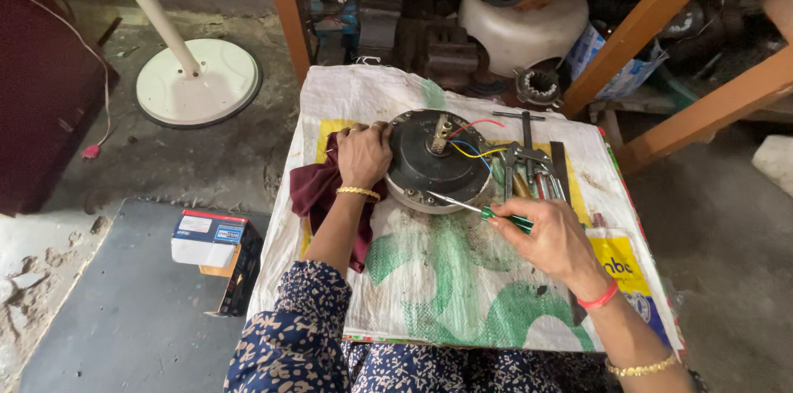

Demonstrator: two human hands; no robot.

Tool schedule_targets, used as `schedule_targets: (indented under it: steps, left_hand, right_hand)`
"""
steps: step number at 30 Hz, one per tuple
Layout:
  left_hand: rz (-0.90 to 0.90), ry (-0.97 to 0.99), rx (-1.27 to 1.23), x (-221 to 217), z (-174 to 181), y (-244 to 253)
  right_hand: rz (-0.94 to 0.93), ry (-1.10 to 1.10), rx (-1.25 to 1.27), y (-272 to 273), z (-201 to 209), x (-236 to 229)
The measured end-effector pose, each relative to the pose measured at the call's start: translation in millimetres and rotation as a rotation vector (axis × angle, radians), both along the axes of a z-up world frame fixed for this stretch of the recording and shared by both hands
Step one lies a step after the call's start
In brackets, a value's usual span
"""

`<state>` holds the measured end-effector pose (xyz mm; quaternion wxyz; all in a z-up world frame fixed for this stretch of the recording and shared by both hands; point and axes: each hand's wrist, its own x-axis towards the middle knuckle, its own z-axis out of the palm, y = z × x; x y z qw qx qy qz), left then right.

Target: The person uses a green-handled screwdriver to loosen and remove screws from a small electric motor placed on a sack. They wipe the motor with a maroon cloth and continue adjusting internal components with the screwdriver.

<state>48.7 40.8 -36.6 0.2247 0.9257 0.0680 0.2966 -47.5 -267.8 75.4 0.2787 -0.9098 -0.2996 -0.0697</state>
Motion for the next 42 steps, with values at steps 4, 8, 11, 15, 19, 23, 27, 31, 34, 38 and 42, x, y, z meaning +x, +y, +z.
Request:
schedule_targets:
  steps: [4, 8, 11, 15, 19, 23, 27, 31, 34, 38, 42]
  left_hand:
    - [-0.038, -0.016, -0.075, 4.7, -6.1, 6.9]
    - [-0.043, -0.009, -0.123, 3.3, -11.0, 11.9]
    - [-0.035, -0.005, -0.097, 2.3, -10.2, 10.8]
    - [-0.021, -0.052, -0.093, 2.0, -10.6, 8.6]
    - [0.008, -0.044, -0.084, 0.2, -9.1, 4.9]
    - [-0.034, -0.089, -0.082, -3.7, -6.9, 6.9]
    - [-0.01, -0.048, -0.096, -1.5, -8.3, 9.9]
    - [-0.006, -0.062, -0.086, -0.8, -9.8, 8.9]
    - [0.006, -0.04, -0.09, -0.9, -8.3, 8.9]
    - [0.008, 0.003, -0.07, -4.0, -1.1, 6.7]
    - [0.001, 0.004, -0.093, -9.0, 1.7, 7.3]
  right_hand:
    - [0.092, -0.113, 0.01, 16.2, -6.7, 2.9]
    - [0.068, -0.173, -0.112, 49.2, -3.8, -5.5]
    - [0.057, -0.191, -0.147, 57.1, 6.1, -9.7]
    - [0.05, -0.211, -0.176, 35.7, 9.4, -30.0]
    - [0.092, -0.204, -0.375, 41.6, -6.1, -38.5]
    - [0.177, -0.344, -0.328, 77.4, -17.2, -17.6]
    - [0.177, -0.369, -0.321, 83.9, -13.4, -7.0]
    - [0.213, -0.388, -0.262, 48.6, -16.3, -34.5]
    - [0.048, -0.02, -0.577, 18.2, -7.3, -30.7]
    - [-0.004, -0.252, -0.04, 1.3, 20.7, -16.1]
    - [-0.019, -0.177, -0.106, 7.1, 27.6, -2.4]
